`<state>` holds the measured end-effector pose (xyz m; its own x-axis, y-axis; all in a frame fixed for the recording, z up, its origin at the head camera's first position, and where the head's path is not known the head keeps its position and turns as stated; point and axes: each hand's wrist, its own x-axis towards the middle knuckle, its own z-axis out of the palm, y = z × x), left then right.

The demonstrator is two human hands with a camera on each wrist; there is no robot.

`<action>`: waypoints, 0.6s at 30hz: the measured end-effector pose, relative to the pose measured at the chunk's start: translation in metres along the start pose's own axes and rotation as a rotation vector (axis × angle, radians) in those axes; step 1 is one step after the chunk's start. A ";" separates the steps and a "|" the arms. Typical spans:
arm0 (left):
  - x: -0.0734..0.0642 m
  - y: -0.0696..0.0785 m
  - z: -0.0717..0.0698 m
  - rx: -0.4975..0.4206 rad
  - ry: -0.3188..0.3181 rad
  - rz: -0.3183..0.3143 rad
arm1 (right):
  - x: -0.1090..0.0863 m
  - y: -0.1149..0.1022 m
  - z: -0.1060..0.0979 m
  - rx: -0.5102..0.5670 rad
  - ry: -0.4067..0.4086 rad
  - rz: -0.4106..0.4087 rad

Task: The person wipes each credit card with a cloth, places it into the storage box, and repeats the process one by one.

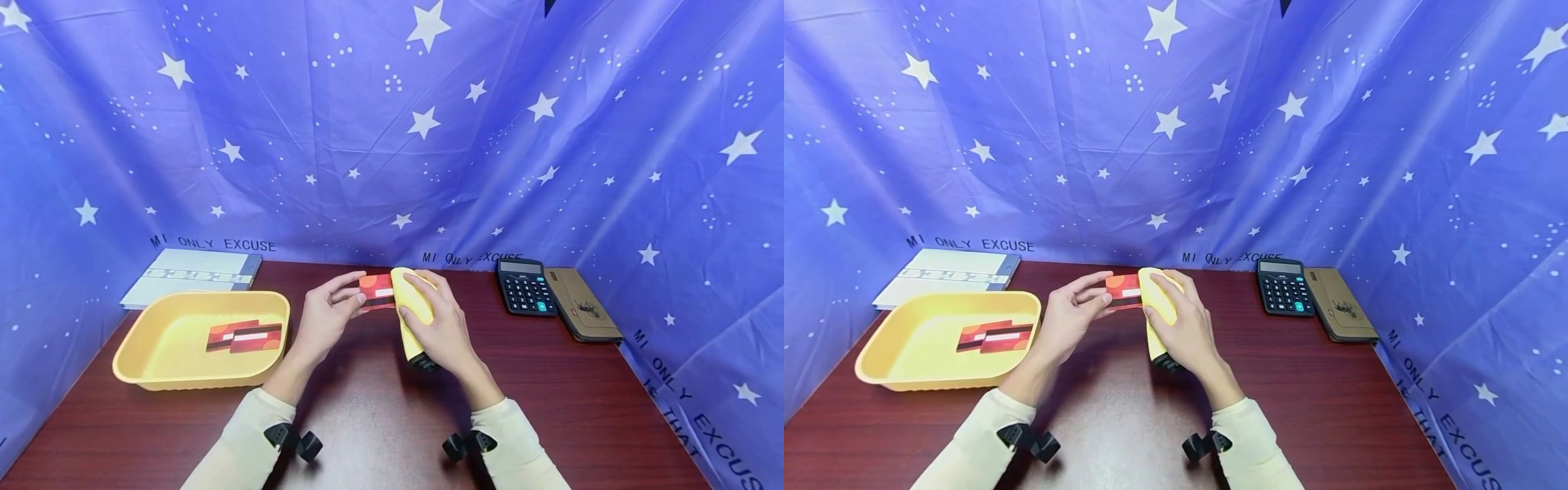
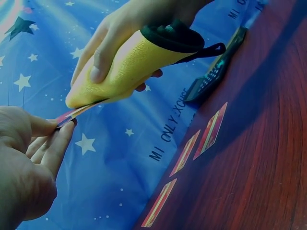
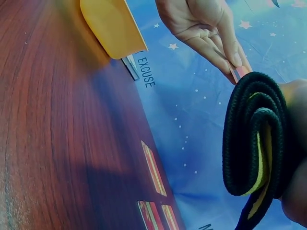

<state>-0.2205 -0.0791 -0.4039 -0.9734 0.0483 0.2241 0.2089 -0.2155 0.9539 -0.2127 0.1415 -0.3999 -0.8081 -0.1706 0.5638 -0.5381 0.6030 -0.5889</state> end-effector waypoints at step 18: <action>-0.002 -0.001 0.005 -0.003 -0.019 -0.018 | -0.004 -0.012 0.015 0.015 -0.009 -0.055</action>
<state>-0.2183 -0.0738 -0.4046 -0.9749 0.0707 0.2109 0.1913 -0.2173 0.9572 -0.2068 0.1236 -0.4037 -0.7793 -0.2104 0.5903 -0.5853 0.5811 -0.5655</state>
